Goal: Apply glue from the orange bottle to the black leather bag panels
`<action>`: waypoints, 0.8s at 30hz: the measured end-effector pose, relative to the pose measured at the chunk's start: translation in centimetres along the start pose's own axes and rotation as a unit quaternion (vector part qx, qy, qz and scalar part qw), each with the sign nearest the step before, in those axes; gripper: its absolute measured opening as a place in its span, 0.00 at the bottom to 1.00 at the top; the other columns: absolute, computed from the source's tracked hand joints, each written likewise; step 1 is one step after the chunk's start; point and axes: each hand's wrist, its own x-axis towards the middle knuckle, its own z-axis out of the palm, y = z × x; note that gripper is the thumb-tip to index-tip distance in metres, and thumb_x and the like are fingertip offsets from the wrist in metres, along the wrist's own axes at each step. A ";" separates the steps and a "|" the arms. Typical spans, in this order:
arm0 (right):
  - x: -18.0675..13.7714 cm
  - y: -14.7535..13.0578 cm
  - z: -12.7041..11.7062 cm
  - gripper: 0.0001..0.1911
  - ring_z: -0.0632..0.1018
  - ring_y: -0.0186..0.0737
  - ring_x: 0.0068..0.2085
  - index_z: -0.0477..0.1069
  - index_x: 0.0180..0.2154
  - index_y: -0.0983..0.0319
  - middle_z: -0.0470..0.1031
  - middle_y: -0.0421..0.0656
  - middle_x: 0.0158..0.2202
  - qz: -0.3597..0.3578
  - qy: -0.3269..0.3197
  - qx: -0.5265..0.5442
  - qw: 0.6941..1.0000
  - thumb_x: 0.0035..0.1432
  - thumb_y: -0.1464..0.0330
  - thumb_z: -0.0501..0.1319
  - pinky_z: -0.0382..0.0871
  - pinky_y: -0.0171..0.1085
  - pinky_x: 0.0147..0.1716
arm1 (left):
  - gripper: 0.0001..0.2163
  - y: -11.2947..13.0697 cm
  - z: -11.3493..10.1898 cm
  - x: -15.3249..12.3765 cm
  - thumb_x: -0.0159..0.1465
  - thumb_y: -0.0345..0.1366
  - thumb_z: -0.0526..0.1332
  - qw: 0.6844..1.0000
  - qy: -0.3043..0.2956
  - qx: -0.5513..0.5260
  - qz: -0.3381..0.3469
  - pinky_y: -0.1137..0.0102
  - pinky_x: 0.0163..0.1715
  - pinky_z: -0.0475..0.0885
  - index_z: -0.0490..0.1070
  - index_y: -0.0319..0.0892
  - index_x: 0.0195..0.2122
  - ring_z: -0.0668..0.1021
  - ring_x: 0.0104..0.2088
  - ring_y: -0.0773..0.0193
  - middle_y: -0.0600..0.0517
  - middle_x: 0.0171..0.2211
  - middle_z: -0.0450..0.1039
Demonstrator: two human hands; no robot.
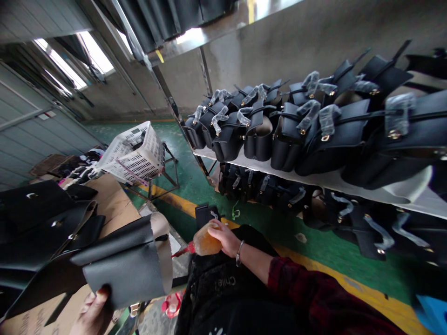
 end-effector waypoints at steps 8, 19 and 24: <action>-3.8 -2.7 2.4 0.12 0.84 0.47 0.44 0.80 0.40 0.66 0.84 0.50 0.41 0.109 -0.025 0.249 0.962 0.58 0.65 0.73 0.76 0.43 0.48 | 0.24 2.6 3.6 -3.3 0.27 0.49 0.83 0.988 0.034 -0.153 -0.007 0.75 0.33 0.76 0.80 0.44 0.22 0.78 0.29 0.62 0.53 0.24 0.80; -6.0 -2.4 9.6 0.25 0.83 0.51 0.46 0.78 0.49 0.61 0.84 0.48 0.43 0.121 -0.148 0.224 0.956 0.52 0.57 0.76 0.74 0.47 0.49 | 0.16 3.1 5.0 -7.4 0.50 0.49 0.77 0.984 -0.164 -0.059 0.042 0.60 0.43 0.78 0.83 0.44 0.32 0.83 0.40 0.46 0.46 0.35 0.84; -6.1 -1.6 9.3 0.27 0.83 0.51 0.46 0.77 0.49 0.59 0.84 0.47 0.43 0.137 -0.150 0.202 0.958 0.50 0.56 0.76 0.73 0.47 0.48 | 0.16 6.7 6.2 -8.7 0.51 0.45 0.77 0.978 -0.178 -0.107 0.005 0.53 0.49 0.78 0.83 0.43 0.37 0.82 0.49 0.40 0.44 0.41 0.84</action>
